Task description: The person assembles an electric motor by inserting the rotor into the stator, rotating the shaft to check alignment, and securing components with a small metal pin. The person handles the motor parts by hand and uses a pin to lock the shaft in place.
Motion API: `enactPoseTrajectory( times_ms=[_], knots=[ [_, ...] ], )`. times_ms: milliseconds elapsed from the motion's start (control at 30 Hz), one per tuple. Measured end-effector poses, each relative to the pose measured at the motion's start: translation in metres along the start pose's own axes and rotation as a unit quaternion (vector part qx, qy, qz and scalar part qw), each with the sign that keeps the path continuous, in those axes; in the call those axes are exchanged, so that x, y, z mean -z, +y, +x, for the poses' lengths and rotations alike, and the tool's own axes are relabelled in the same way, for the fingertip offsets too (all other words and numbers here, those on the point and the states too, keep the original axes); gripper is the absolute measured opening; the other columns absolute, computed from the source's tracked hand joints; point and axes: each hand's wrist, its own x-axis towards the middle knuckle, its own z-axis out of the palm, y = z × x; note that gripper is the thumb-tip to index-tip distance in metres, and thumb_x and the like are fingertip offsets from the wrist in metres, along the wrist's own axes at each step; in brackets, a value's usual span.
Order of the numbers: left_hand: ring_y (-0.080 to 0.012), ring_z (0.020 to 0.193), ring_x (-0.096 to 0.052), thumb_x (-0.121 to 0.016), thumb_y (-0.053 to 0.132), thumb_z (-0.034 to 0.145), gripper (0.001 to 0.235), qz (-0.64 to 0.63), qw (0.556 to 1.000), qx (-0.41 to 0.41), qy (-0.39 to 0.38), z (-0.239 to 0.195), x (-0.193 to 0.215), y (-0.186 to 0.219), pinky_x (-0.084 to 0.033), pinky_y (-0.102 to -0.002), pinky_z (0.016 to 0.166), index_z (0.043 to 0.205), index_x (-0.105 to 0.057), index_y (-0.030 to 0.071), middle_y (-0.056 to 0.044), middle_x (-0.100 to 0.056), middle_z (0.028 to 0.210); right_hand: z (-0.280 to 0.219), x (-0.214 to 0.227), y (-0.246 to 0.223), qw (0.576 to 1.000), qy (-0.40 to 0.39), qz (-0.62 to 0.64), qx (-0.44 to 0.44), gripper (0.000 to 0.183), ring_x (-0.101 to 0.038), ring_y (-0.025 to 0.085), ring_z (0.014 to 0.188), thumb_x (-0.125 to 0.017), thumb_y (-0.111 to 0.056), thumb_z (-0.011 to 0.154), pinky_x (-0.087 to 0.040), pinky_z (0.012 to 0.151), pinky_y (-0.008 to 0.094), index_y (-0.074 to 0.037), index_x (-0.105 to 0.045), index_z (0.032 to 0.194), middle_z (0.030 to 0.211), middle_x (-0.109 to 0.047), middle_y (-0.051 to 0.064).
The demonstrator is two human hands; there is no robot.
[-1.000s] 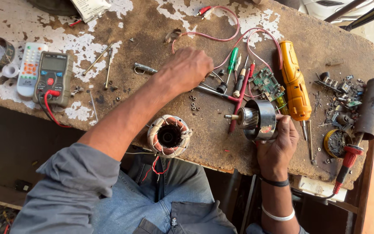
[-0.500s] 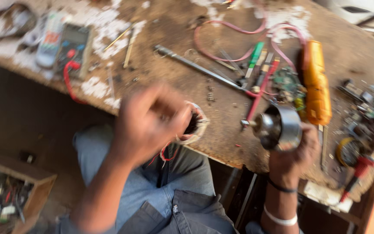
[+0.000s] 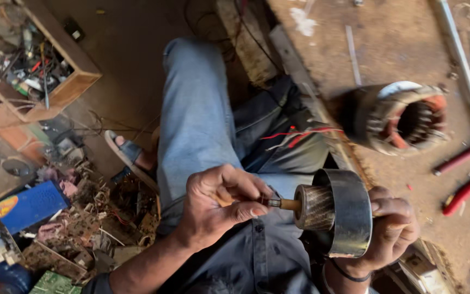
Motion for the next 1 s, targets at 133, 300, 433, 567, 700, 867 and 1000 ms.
enactPoseTrajectory(
  times_ms=[133, 300, 433, 567, 700, 867, 1000],
  knots=[
    [-0.0157, 0.090, -0.077, -0.082, 0.005, 0.094, 0.021, 0.085, 0.992, -0.076, -0.052, 0.004, 0.006, 0.013, -0.067, -0.028, 0.080, 0.112, -0.073, 0.002, -0.013, -0.077, 0.106, -0.004, -0.014, 0.000, 1.000, 0.015, -0.006, -0.010, 0.043, -0.055, 0.014, 0.070, -0.058, -0.032, 0.116, -0.047, 0.066, 0.024, 0.003, -0.056, 0.093, 0.079, -0.059, 0.012],
    [-0.0164, 0.096, -0.078, -0.082, 0.007, 0.094, 0.020, 0.171, 0.975, -0.118, -0.074, 0.012, 0.008, 0.021, -0.069, -0.027, 0.083, 0.112, -0.073, 0.006, -0.011, -0.076, 0.110, -0.007, -0.022, -0.005, 0.997, 0.056, -0.045, 0.018, 0.037, -0.057, 0.019, 0.074, -0.056, -0.033, 0.115, -0.051, 0.071, 0.031, -0.001, -0.054, 0.096, 0.086, -0.059, 0.014],
    [-0.0170, 0.099, -0.079, -0.083, 0.008, 0.092, 0.022, 0.215, 0.965, -0.122, -0.091, 0.018, 0.005, 0.025, -0.069, -0.026, 0.082, 0.110, -0.071, 0.006, -0.009, -0.076, 0.108, -0.008, -0.026, -0.008, 0.998, 0.027, -0.049, -0.002, 0.041, -0.059, 0.021, 0.074, -0.054, -0.036, 0.117, -0.053, 0.072, 0.032, -0.001, -0.054, 0.096, 0.084, -0.060, 0.016],
    [-0.0181, 0.098, -0.079, -0.085, 0.009, 0.090, 0.025, 0.298, 0.934, -0.167, -0.104, 0.019, 0.002, 0.028, -0.069, -0.027, 0.084, 0.110, -0.069, 0.006, -0.008, -0.076, 0.106, -0.016, -0.021, -0.008, 0.999, 0.035, -0.032, 0.001, 0.045, -0.054, 0.018, 0.071, -0.057, -0.035, 0.118, -0.051, 0.071, 0.031, 0.000, -0.053, 0.092, 0.082, -0.058, 0.015],
    [-0.0174, 0.094, -0.078, -0.084, 0.013, 0.093, 0.025, 0.298, 0.934, -0.167, -0.105, 0.022, 0.002, 0.028, -0.066, -0.026, 0.079, 0.111, -0.069, 0.008, -0.007, -0.075, 0.108, -0.015, -0.024, -0.002, 1.000, 0.008, -0.003, -0.009, 0.042, -0.056, 0.017, 0.076, -0.056, -0.036, 0.120, -0.051, 0.076, 0.031, 0.000, -0.053, 0.097, 0.088, -0.060, 0.013],
    [-0.0127, 0.093, -0.074, -0.086, 0.026, 0.093, 0.047, 0.284, 0.943, -0.132, -0.114, 0.022, -0.001, 0.022, -0.059, -0.024, 0.074, 0.129, -0.064, 0.007, -0.005, -0.074, 0.109, -0.023, -0.045, -0.001, 0.994, 0.078, -0.078, -0.026, 0.036, -0.060, 0.022, 0.102, -0.045, -0.040, 0.116, -0.052, 0.098, 0.036, -0.004, -0.048, 0.116, 0.110, -0.057, 0.010],
    [-0.0099, 0.086, -0.067, -0.089, 0.027, 0.091, 0.060, 0.244, 0.958, -0.101, -0.112, 0.027, -0.003, 0.018, -0.055, -0.023, 0.070, 0.138, -0.061, 0.002, -0.007, -0.072, 0.113, -0.022, -0.043, -0.002, 0.951, 0.045, -0.306, -0.008, 0.038, -0.059, 0.021, 0.091, -0.039, -0.042, 0.118, -0.052, 0.088, 0.036, -0.004, -0.045, 0.114, 0.108, -0.056, 0.011]
  ],
)
